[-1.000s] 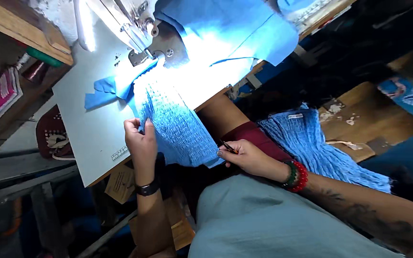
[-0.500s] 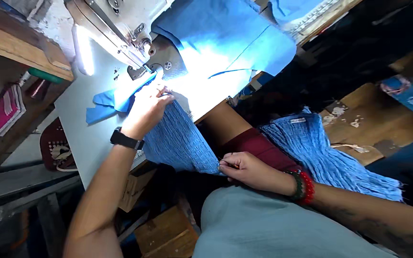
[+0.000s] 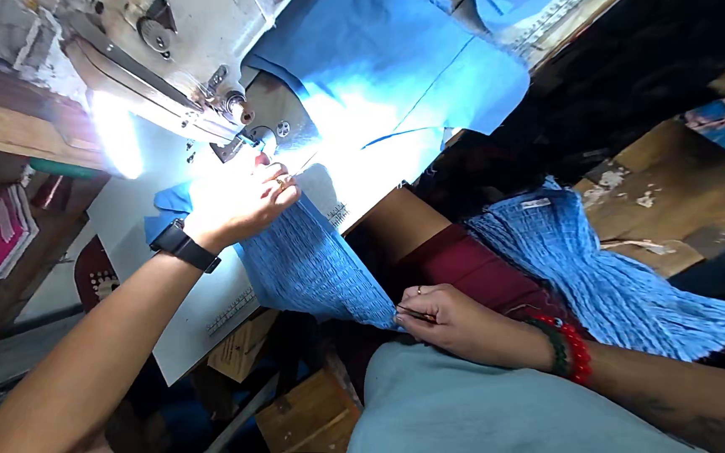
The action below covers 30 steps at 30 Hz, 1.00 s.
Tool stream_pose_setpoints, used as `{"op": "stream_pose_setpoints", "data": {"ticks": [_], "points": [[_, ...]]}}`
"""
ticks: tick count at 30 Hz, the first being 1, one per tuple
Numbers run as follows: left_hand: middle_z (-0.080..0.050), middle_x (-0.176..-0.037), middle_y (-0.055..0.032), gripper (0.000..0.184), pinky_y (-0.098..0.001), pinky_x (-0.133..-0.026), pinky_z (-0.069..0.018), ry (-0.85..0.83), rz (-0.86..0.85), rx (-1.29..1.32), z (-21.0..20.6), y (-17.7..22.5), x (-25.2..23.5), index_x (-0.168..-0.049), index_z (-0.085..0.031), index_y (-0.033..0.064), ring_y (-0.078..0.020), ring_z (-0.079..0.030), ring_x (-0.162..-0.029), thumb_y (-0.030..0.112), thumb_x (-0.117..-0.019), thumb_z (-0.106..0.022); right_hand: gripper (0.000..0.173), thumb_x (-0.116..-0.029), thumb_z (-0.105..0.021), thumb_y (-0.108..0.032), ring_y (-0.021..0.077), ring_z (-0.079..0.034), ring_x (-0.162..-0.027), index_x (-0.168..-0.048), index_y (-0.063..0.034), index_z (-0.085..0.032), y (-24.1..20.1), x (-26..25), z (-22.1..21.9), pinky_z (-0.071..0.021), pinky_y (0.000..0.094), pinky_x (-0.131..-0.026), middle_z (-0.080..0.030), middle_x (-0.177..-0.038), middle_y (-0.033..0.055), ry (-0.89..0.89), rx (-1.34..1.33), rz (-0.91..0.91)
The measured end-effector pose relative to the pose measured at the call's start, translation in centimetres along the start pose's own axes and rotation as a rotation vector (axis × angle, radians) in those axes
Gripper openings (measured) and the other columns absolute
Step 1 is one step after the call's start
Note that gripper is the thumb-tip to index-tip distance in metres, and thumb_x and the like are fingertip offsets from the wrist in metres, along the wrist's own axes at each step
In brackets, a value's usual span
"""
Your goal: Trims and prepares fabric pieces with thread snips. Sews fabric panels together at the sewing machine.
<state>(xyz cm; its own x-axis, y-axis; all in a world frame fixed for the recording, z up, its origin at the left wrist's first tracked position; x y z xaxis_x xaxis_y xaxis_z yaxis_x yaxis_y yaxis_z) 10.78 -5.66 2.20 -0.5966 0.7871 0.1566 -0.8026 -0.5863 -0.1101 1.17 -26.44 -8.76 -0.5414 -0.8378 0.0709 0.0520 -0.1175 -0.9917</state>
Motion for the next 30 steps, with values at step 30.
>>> {"op": "stream_pose_setpoints", "data": {"ticks": [30], "points": [[-0.064, -0.097, -0.0071, 0.012, -0.0503, -0.091, -0.0476, -0.606, 0.103, 0.343, -1.5, 5.8, -5.9, -0.089, -0.069, 0.0108, -0.0297, -0.059, -0.103, 0.022, -0.0937, -0.073, 0.031, -0.1028, -0.057, -0.022, 0.0013, -0.051, -0.07, -0.083, -0.0023, -0.069, 1.5, -0.9, -0.7, -0.0406, 0.0176, -0.063, -0.058, -0.075, 0.002, -0.123, -0.079, -0.049]]}}
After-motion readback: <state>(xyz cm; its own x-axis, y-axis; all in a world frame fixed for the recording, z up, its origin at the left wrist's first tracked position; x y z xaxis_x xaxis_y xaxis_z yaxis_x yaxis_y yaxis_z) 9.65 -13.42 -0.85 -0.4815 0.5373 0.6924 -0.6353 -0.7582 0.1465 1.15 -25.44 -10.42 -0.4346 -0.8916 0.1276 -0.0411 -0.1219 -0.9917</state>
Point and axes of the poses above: each hand's wrist, its own x-axis away from the middle knuckle, its own z-axis out of the back of the hand, y = z × x, the point moved 9 cm from there along -x, towards the middle knuckle
